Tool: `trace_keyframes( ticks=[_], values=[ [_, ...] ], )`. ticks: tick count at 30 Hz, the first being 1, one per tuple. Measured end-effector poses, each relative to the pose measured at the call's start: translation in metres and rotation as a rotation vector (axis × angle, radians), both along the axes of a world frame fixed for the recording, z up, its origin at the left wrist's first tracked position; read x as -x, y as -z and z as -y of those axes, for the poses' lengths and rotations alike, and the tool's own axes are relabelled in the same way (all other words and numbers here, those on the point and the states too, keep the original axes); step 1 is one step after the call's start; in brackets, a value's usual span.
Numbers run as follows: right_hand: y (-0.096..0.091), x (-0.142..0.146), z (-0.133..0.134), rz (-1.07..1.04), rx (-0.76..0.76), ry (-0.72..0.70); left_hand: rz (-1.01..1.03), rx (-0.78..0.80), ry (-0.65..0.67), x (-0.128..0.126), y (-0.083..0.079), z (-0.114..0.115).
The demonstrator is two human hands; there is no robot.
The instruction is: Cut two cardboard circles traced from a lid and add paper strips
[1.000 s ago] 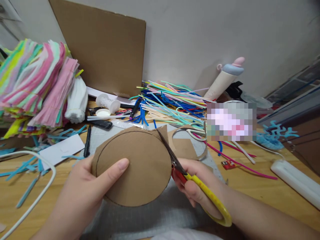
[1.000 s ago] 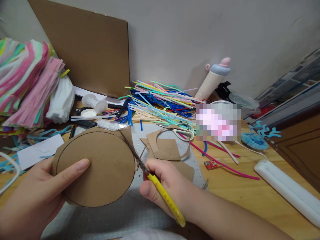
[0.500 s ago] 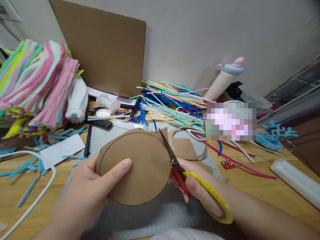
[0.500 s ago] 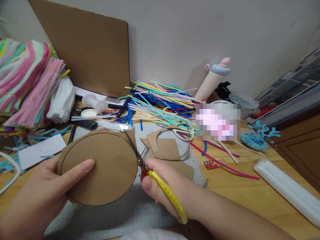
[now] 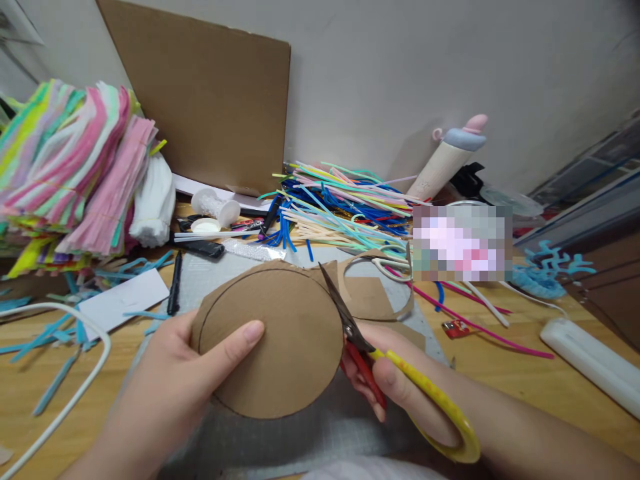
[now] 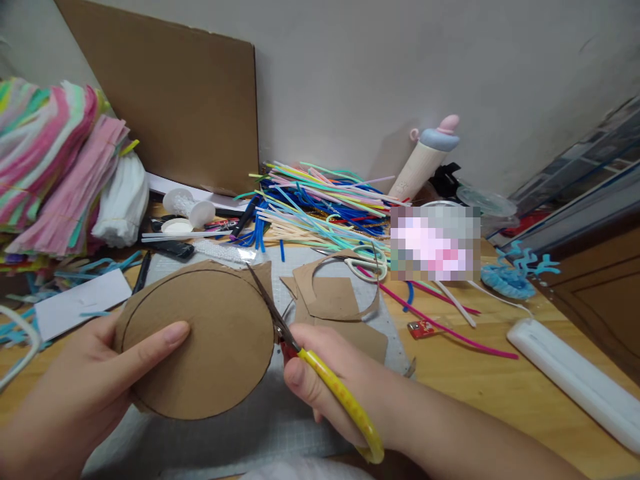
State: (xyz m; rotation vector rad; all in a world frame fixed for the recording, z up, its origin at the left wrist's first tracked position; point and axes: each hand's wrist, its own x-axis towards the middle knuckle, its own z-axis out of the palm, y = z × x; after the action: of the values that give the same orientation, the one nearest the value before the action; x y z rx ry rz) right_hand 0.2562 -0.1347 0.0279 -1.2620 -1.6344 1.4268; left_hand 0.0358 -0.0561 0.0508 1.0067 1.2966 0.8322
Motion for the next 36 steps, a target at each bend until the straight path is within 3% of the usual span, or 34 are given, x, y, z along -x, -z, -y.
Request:
trace_keyframes(
  ticks=[4, 10, 17, 21, 29, 32, 36],
  values=[
    [-0.009, 0.0, -0.002, 0.009, 0.109, -0.048, -0.024, 0.009, 0.018, 0.003, 0.003, -0.002],
    [-0.014, -0.002, -0.006, 0.065, -0.004, -0.06, 0.004, 0.041, 0.082, 0.009, 0.008, -0.006],
    [-0.007, 0.0, -0.007, 0.019, 0.041, -0.033, 0.011, 0.062, 0.06, 0.012, 0.002, -0.009],
    [-0.001, 0.004, -0.003, -0.045, 0.073, 0.071, 0.061, 0.096, 0.032, 0.012, 0.001, -0.012],
    [0.018, 0.014, -0.004, -0.205, 0.081, 0.386, 0.401, 0.046, 0.06, 0.005, 0.013, -0.01],
    [0.022, 0.016, -0.004, -0.209, 0.139, 0.353, 0.409, 0.076, 0.056, -0.003, 0.015, -0.006],
    [0.019, 0.015, -0.001, -0.209, 0.149, 0.227, 0.303, 0.002, -0.064, -0.006, 0.018, -0.004]
  ],
)
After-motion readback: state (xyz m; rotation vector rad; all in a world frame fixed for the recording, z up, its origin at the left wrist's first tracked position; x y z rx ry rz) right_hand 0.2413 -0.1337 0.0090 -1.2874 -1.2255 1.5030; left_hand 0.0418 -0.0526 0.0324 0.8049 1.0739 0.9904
